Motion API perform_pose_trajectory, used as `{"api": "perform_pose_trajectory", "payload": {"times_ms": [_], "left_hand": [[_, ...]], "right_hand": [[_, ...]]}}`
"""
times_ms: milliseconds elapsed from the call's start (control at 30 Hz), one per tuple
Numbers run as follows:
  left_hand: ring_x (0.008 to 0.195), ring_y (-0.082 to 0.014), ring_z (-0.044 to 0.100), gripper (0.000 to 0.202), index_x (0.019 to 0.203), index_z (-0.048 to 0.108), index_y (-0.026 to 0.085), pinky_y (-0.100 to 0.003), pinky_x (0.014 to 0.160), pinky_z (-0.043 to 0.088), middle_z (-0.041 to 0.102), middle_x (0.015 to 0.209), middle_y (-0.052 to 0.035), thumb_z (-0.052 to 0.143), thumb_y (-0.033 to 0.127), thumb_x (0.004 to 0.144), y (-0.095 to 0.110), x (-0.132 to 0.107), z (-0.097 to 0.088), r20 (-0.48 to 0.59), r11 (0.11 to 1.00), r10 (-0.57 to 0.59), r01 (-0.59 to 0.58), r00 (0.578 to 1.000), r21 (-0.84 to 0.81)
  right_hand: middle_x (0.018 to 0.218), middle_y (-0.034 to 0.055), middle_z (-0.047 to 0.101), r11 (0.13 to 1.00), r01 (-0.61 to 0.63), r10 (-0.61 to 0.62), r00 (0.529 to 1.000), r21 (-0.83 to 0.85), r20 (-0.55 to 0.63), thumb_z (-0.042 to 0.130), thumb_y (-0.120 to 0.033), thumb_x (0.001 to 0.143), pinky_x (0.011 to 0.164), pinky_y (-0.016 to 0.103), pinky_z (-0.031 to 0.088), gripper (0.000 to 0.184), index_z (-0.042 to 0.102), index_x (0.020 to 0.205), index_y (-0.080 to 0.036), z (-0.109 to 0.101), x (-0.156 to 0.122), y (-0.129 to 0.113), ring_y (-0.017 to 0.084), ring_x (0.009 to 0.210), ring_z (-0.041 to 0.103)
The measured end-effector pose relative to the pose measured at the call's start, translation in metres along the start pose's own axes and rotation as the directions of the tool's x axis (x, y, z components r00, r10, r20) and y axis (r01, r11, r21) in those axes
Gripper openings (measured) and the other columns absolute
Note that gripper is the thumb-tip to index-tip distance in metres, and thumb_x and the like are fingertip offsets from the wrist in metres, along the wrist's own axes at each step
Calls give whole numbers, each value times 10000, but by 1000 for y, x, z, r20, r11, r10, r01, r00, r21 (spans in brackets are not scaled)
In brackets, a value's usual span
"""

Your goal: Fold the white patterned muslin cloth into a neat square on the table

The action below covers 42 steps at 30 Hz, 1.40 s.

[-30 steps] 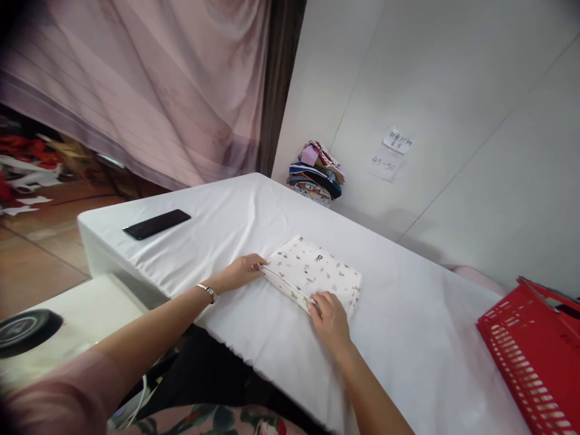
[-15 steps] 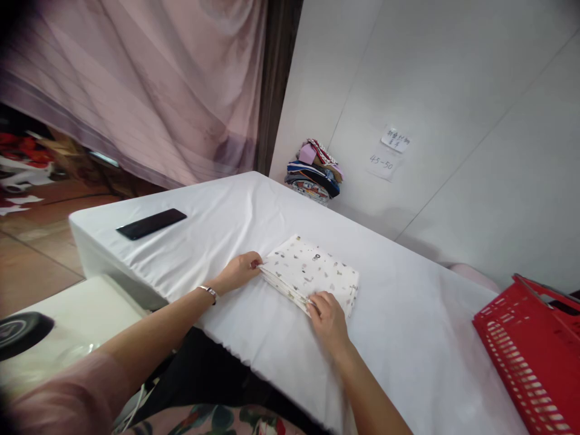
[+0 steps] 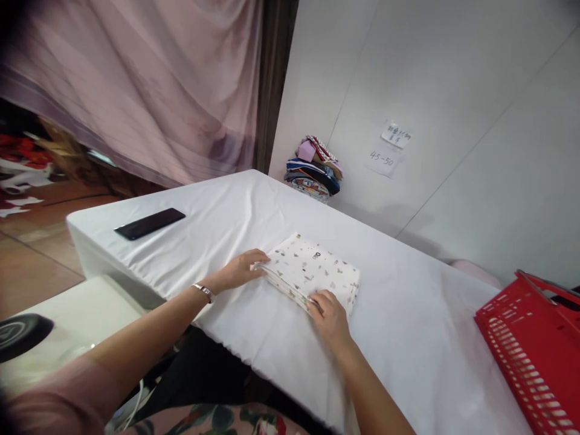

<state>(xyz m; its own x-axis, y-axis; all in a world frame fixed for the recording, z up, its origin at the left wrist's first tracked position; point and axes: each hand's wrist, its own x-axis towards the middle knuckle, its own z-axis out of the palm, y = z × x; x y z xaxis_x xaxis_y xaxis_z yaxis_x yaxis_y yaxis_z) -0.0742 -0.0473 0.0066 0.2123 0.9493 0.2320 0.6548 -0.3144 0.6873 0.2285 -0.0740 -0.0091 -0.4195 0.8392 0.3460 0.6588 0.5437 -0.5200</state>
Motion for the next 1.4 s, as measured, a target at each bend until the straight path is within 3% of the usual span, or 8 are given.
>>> {"api": "perform_pose_trajectory", "payload": {"times_ms": [200,400,600,800,933,1133,1300,1400], "left_hand": [[988,-204,555,213,960,656,224,-313,863,454,593,1064,-52,541,261,785,-6,8,8,26,989,82,-85,996,119],[956,-185,558,194,916,650,230,-315,826,477,608,998,-36,506,191,792,-13,5,14,-52,964,179,-165,982,209],[943,-190,556,228,947,663,213,-323,826,472,615,1018,-56,598,367,792,-1,5,11,-66,960,230,-215,971,179],[889,-176,556,142,895,677,209,-320,825,440,633,930,-51,554,234,830,11,14,10,80,915,292,-303,953,268],[857,-170,550,200,801,663,201,-322,816,427,624,882,-46,483,244,876,15,15,9,135,880,304,-332,943,340],[877,-172,527,308,845,628,176,-319,793,424,610,919,-66,353,282,935,12,5,16,39,843,356,-339,934,417],[902,-177,533,300,911,639,193,-337,799,430,620,947,-62,360,299,935,0,-3,19,37,844,381,-364,924,394],[856,-164,545,283,876,652,207,-329,772,441,622,904,-51,406,340,917,4,1,17,2,867,387,-364,922,341]], "right_hand": [[865,56,611,999,-27,27,1000,24,-3,417,-350,899,747,320,464,255,634,858,-222,-1,1,-3,198,842,573],[848,41,612,999,38,-35,996,31,-82,440,-321,897,730,288,461,227,630,822,-223,4,-4,3,176,805,578],[836,33,604,998,16,-12,997,53,-72,448,-309,896,720,284,453,208,620,815,-224,4,-3,3,169,793,571],[837,36,600,1000,-7,8,999,27,-45,453,-304,892,727,286,441,202,623,829,-215,1,-1,-2,172,808,567],[845,38,605,1000,17,-16,998,14,-58,450,-295,890,722,282,448,201,631,853,-216,3,-1,-1,170,807,570],[854,40,605,998,60,-60,995,-8,-81,431,-266,902,731,290,453,211,633,866,-218,5,-5,0,171,818,567],[917,45,604,994,88,-91,995,-68,-36,457,-260,893,743,304,465,216,642,1003,-242,4,-7,1,178,852,566],[902,47,595,987,120,-122,993,-110,-6,448,-247,895,719,306,468,241,647,1031,-249,4,-7,2,178,832,561]]}}
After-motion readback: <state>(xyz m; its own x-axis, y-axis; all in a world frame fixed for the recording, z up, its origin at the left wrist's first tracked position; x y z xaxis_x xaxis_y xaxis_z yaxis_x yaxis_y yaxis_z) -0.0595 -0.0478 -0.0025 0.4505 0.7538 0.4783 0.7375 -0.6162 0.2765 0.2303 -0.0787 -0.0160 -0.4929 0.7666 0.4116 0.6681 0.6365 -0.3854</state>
